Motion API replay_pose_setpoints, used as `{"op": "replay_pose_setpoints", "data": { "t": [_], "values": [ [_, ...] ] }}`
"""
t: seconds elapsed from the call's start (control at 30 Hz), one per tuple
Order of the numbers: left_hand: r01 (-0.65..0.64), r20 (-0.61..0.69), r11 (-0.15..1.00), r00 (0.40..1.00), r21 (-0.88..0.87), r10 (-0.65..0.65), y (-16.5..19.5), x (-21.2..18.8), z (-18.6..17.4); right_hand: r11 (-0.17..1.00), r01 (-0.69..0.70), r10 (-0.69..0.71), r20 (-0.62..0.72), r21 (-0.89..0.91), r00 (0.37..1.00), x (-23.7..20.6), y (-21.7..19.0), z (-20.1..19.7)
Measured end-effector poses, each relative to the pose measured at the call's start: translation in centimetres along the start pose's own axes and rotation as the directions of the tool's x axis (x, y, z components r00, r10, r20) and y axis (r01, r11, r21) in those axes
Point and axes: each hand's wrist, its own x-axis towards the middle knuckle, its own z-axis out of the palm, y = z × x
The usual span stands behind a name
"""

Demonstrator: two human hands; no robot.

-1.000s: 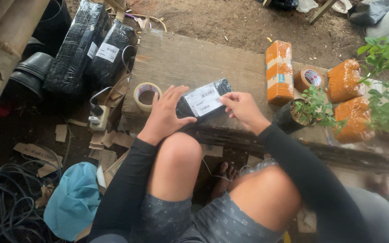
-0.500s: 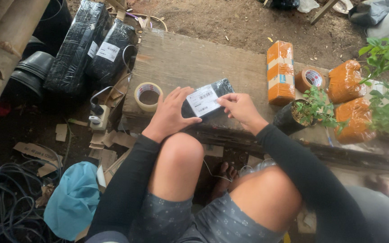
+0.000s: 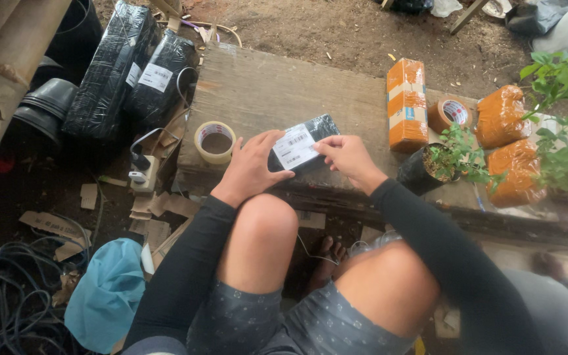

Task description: The person wraps a small potted plant in black plastic, applies a shipping label, and secures it with clear tape. They then place the wrapped plant on a wooden table among other wrapped items.

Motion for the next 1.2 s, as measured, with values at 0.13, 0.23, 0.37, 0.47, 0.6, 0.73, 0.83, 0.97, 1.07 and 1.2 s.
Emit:
{"op": "replay_pose_setpoints", "data": {
  "t": [0.13,0.23,0.37,0.47,0.6,0.73,0.83,0.97,1.07,1.2],
  "values": [
    [-0.030,-0.014,0.999,0.999,-0.042,0.030,-0.2,-0.1,-0.1,1.000,0.010,-0.010,-0.003,-0.005,1.000,0.0,-0.1,0.0],
    [-0.265,-0.101,0.963,0.961,-0.051,0.259,-0.9,-0.2,-0.6,1.000,0.020,-0.020,-0.005,-0.005,1.000,-0.1,-0.3,0.1],
    [-0.579,-0.079,0.813,0.809,0.067,0.583,-2.6,-0.6,-1.9,0.999,0.016,-0.018,-0.041,-0.048,0.999,-0.1,-0.7,0.3],
    [-0.657,-0.057,0.726,0.732,0.204,0.679,-3.3,-1.0,-2.5,0.999,0.032,-0.033,-0.039,-0.027,0.999,-0.3,-1.0,0.4],
    [-0.694,-0.029,0.697,0.705,0.182,0.709,-3.4,-1.0,-2.4,0.999,0.028,-0.028,-0.036,-0.018,0.999,-0.4,-1.3,0.4],
    [-0.679,-0.029,0.721,0.725,0.138,0.688,-3.3,-1.0,-2.1,0.999,0.009,-0.010,-0.029,-0.032,1.000,-0.5,-1.5,0.2],
    [-0.657,-0.012,0.745,0.749,0.116,0.662,-3.5,-1.2,-2.0,1.000,0.009,-0.009,-0.013,-0.023,1.000,-0.6,-1.4,0.2],
    [-0.638,0.012,0.759,0.766,0.130,0.642,-3.8,-1.3,-1.9,0.999,0.019,-0.019,-0.005,-0.051,1.000,-0.5,-1.3,0.0],
    [-0.627,0.046,0.758,0.775,0.179,0.630,-3.8,-1.1,-1.7,0.999,0.012,-0.013,-0.004,-0.029,1.000,-0.4,-1.2,0.0],
    [-0.636,0.122,0.738,0.770,0.226,0.626,-3.7,-0.7,-1.6,0.999,0.017,-0.017,-0.012,-0.044,1.000,-0.4,-1.1,0.0]
  ]
}}
